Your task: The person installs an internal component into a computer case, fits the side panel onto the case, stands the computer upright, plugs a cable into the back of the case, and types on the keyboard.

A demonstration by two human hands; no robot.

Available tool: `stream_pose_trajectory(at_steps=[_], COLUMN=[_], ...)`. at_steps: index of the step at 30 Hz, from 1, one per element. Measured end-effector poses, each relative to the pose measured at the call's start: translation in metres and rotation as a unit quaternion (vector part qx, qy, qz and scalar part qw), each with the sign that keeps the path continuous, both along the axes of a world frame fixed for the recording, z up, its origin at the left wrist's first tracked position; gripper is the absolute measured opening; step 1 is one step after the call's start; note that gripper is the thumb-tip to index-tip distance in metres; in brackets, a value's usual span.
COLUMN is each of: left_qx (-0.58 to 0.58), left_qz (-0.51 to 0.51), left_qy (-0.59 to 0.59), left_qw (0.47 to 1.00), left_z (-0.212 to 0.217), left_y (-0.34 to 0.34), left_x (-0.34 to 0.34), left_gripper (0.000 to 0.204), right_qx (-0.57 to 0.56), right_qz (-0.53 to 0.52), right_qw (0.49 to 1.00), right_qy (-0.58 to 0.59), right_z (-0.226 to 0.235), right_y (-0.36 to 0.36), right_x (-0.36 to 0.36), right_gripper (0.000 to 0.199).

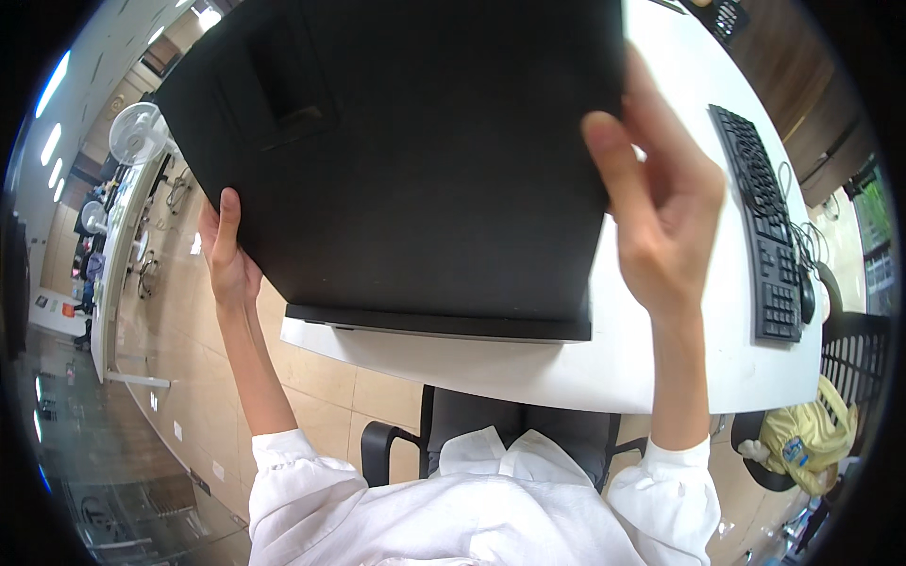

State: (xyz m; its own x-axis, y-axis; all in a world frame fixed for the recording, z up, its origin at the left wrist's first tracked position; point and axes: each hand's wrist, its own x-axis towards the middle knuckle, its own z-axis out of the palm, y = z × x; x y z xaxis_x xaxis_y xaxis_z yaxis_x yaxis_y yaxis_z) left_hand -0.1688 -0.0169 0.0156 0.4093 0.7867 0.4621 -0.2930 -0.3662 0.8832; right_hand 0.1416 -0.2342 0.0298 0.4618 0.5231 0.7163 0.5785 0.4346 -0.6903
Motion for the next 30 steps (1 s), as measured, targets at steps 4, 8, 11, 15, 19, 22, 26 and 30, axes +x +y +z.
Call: stream_pose_trajectory(at_steps=[4, 8, 11, 15, 19, 22, 26, 30], left_qx=[-0.016, -0.019, -0.009, -0.026, -0.054, -0.067, -0.081, -0.072], left_qz=[-0.040, -0.015, -0.036, -0.005, 0.011, -0.007, -0.051, -0.062], left_qy=[-0.003, 0.011, 0.033, 0.060, 0.087, 0.089, 0.037, 0.019], left_qw=[0.999, 1.000, 0.999, 0.998, 0.995, 0.994, 0.995, 0.995], left_z=[0.001, -0.002, 0.000, 0.004, 0.012, 0.011, 0.007, 0.005], left_y=[0.002, 0.007, 0.007, 0.008, -0.005, -0.001, 0.004, 0.008], left_x=[0.005, 0.009, 0.012, 0.012, 0.032, 0.029, 0.026, 0.020], left_gripper=[0.048, 0.044, 0.040, 0.050, 0.053, 0.051, 0.044, 0.043], right_qx=[-0.036, -0.018, -0.024, -0.105, -0.095, -0.112, -0.103, -0.057], right_qz=[-0.002, 0.005, 0.000, 0.016, 0.012, 0.035, 0.046, 0.026], right_qw=[0.999, 1.000, 1.000, 0.992, 0.992, 0.989, 0.989, 0.995], right_qy=[0.014, 0.008, 0.018, 0.074, 0.080, 0.094, 0.092, 0.084], right_z=[0.006, -0.003, -0.001, 0.009, 0.002, -0.002, 0.000, 0.023], right_y=[-0.001, 0.010, 0.007, 0.008, 0.014, 0.017, 0.016, 0.014], right_x=[-0.001, 0.004, 0.005, 0.000, 0.007, 0.015, 0.020, 0.008], right_gripper=[0.050, 0.051, 0.053, 0.056, 0.058, 0.059, 0.059, 0.060])
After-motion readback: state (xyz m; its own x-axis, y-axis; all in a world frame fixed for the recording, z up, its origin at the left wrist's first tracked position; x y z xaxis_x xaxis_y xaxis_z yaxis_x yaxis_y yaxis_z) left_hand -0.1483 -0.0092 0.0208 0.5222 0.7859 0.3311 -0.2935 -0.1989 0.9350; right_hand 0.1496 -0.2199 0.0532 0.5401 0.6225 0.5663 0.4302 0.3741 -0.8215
